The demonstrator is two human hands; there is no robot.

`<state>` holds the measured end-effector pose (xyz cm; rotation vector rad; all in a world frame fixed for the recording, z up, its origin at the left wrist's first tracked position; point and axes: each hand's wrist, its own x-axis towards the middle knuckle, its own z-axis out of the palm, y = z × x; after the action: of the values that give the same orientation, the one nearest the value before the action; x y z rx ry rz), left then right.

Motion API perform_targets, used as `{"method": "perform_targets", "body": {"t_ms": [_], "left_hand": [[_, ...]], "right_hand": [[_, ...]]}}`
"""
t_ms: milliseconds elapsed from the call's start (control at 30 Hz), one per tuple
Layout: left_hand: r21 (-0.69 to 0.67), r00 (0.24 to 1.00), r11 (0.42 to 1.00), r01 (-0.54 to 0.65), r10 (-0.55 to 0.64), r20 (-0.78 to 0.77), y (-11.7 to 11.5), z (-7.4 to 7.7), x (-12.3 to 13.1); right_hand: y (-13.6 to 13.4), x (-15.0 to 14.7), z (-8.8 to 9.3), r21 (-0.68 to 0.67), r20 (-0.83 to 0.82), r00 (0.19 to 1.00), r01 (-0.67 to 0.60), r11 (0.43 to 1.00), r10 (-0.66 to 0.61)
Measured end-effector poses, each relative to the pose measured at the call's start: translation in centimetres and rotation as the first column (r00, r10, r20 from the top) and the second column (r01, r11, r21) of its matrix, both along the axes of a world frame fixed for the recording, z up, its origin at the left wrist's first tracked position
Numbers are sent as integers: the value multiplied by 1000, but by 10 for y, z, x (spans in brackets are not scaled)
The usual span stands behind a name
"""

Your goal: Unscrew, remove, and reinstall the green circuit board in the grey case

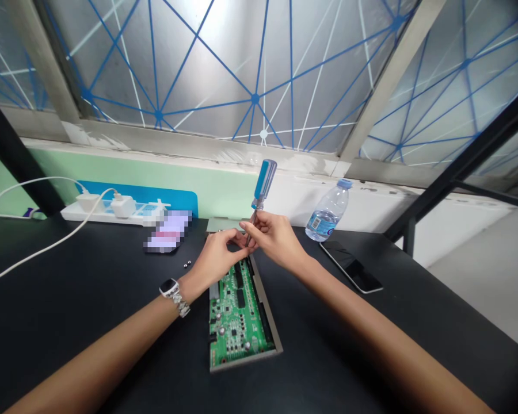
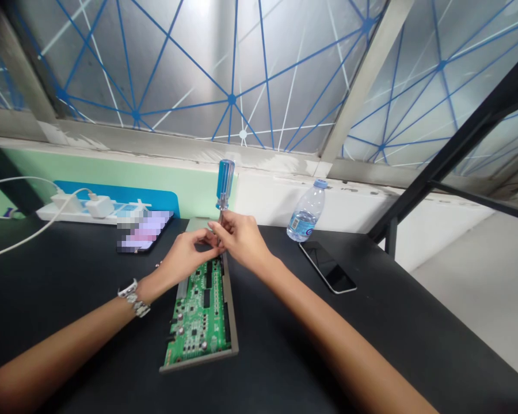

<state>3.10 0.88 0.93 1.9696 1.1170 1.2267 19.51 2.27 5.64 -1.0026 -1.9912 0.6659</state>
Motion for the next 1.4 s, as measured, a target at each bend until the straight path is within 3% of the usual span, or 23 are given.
{"method": "perform_targets", "body": {"t_ms": [200,400,533,667,900,1100,1267,1400], "left_hand": [[-7,999,1000,-11,12,49,-1,-5,1],[-28,997,996,79,-80,-18,-5,-2,-3],[-38,990,994,107,-110,-90,-6,2,-5],[-42,987,990,133,-137,-83,-6,3,-3],[-34,992,999,26,-21,123,0,-3,8],[-117,965,979,168,-138,225,0,-5,7],[-69,980,984,163,-153,126,-3,-4,4],[0,987,991,134,-134,-84,-4,0,-6]], "right_hand": [[-1,0,3,47,73,997,15,999,-18],[-7,11,25,-211,-13,983,-182,960,184],[-4,18,31,-266,-58,970,-241,933,234],[3,18,24,-232,-88,979,-202,952,186],[5,13,14,-184,-146,983,-139,973,112],[2,10,9,-105,-63,998,-12,994,6],[-4,10,13,-109,8,994,-109,988,111],[-4,13,18,-73,-20,991,-130,989,129]]}}
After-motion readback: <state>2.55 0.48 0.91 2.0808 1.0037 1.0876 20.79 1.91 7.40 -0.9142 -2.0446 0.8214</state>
